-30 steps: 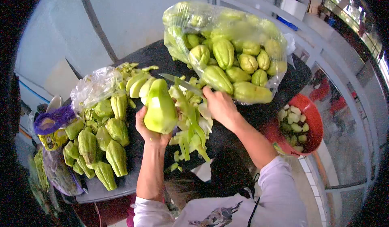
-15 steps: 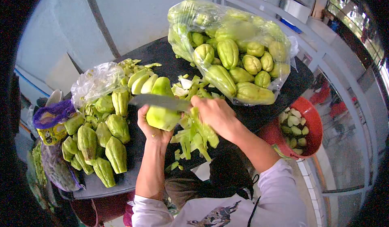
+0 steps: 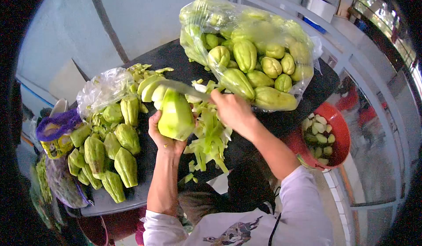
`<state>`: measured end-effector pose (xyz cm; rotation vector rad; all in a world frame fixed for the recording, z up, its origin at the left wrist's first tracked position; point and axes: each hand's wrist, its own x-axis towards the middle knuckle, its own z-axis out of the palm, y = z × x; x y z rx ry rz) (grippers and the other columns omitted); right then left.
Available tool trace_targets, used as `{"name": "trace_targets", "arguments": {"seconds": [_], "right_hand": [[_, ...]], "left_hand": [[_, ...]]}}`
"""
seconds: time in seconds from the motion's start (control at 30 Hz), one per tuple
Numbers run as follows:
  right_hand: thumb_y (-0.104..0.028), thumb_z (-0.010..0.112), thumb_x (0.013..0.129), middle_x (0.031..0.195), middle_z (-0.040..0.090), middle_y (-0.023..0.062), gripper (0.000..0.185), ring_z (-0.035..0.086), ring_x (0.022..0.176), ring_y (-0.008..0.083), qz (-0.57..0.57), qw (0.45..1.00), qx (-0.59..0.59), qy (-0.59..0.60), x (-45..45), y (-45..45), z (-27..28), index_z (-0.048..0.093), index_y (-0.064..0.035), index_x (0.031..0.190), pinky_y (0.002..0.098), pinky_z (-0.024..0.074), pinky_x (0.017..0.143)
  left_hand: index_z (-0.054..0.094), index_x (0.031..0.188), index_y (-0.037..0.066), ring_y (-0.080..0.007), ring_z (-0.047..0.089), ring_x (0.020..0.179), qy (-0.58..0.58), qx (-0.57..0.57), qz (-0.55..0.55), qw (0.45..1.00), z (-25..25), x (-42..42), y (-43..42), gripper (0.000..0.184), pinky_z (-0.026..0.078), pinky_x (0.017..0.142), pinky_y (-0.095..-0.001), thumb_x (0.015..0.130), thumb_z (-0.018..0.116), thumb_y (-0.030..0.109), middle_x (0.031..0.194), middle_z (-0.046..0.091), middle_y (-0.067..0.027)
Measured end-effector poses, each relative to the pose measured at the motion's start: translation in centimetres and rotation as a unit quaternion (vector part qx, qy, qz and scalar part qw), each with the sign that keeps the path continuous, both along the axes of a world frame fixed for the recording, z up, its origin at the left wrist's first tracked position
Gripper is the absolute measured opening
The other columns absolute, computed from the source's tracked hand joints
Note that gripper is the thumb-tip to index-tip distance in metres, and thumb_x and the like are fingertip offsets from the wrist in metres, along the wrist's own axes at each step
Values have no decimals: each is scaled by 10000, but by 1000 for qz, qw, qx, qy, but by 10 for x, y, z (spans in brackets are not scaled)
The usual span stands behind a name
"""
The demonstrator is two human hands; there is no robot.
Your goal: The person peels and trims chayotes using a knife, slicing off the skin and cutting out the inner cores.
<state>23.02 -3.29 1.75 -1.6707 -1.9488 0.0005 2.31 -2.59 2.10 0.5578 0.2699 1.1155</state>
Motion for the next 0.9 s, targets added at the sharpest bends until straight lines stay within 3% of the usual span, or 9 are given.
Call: {"name": "trace_targets", "arguments": {"seconds": [0.17, 0.23, 0.4, 0.5, 0.63, 0.73, 0.77, 0.9], "right_hand": [[-33, 565, 883, 744, 620, 274, 112, 600, 765, 495, 15, 998, -15, 64, 8, -3, -5, 488, -22, 963, 560, 459, 666], [-34, 570, 880, 743, 617, 276, 121, 599, 762, 495, 23, 997, -12, 78, 4, -4, -4, 483, -16, 964, 559, 459, 664], [-36, 615, 839, 711, 629, 243, 172, 631, 736, 463, 49, 993, 17, 110, -7, -11, 2, 491, 1, 953, 539, 498, 675], [-69, 631, 840, 735, 636, 212, 160, 645, 706, 425, 56, 994, 68, 64, -11, -13, -2, 495, -37, 920, 527, 507, 632], [-114, 656, 827, 694, 614, 123, 152, 654, 604, 324, 96, 980, 173, -34, -22, -22, 6, 508, -94, 855, 470, 527, 548], [-153, 681, 818, 634, 554, 72, 179, 634, 540, 272, 109, 968, 214, -73, -33, -24, 15, 508, -106, 819, 416, 518, 478], [-185, 692, 824, 613, 528, 68, 208, 622, 514, 267, 116, 962, 233, -84, -35, -23, 16, 502, -100, 808, 391, 500, 433], [-180, 770, 769, 639, 549, 77, 287, 617, 531, 285, 117, 962, 236, -78, -43, -24, 21, 502, -79, 767, 402, 502, 465]], "left_hand": [[510, 1343, 26, -355, 657, 903, 13, 13, 17, 1000, 0, 4, -4, 693, 544, 769, -478, 824, 520, 484, 1142, 636, -238], [516, 1344, 31, -348, 649, 948, -59, 21, 10, 998, -2, 1, 4, 694, 538, 804, -460, 829, 516, 496, 1166, 627, -241], [531, 1331, 41, -338, 614, 1050, -92, 31, 34, 995, -3, -6, 11, 684, 522, 884, -442, 867, 512, 542, 1212, 613, -215], [534, 1308, 33, -348, 606, 1084, -77, -101, 154, 980, 8, -1, 10, 601, 482, 1008, -478, 921, 499, 491, 1217, 604, -218], [525, 1299, 20, -358, 604, 1098, -116, -101, 101, 983, 3, -2, 11, 542, 460, 1023, -526, 936, 513, 423, 1209, 604, -212], [527, 1291, 28, -357, 614, 1074, -105, -99, 81, 986, 0, 0, 12, 531, 463, 1023, -507, 945, 500, 430, 1188, 619, -199], [527, 1291, 28, -357, 614, 1074, -105, -99, 81, 986, 0, 0, 12, 531, 463, 1023, -507, 945, 500, 430, 1188, 619, -199], [538, 1269, 48, -341, 631, 1040, -92, -51, 63, 993, 1, 1, 10, 522, 482, 995, -486, 921, 543, 437, 1135, 641, -171]]}}
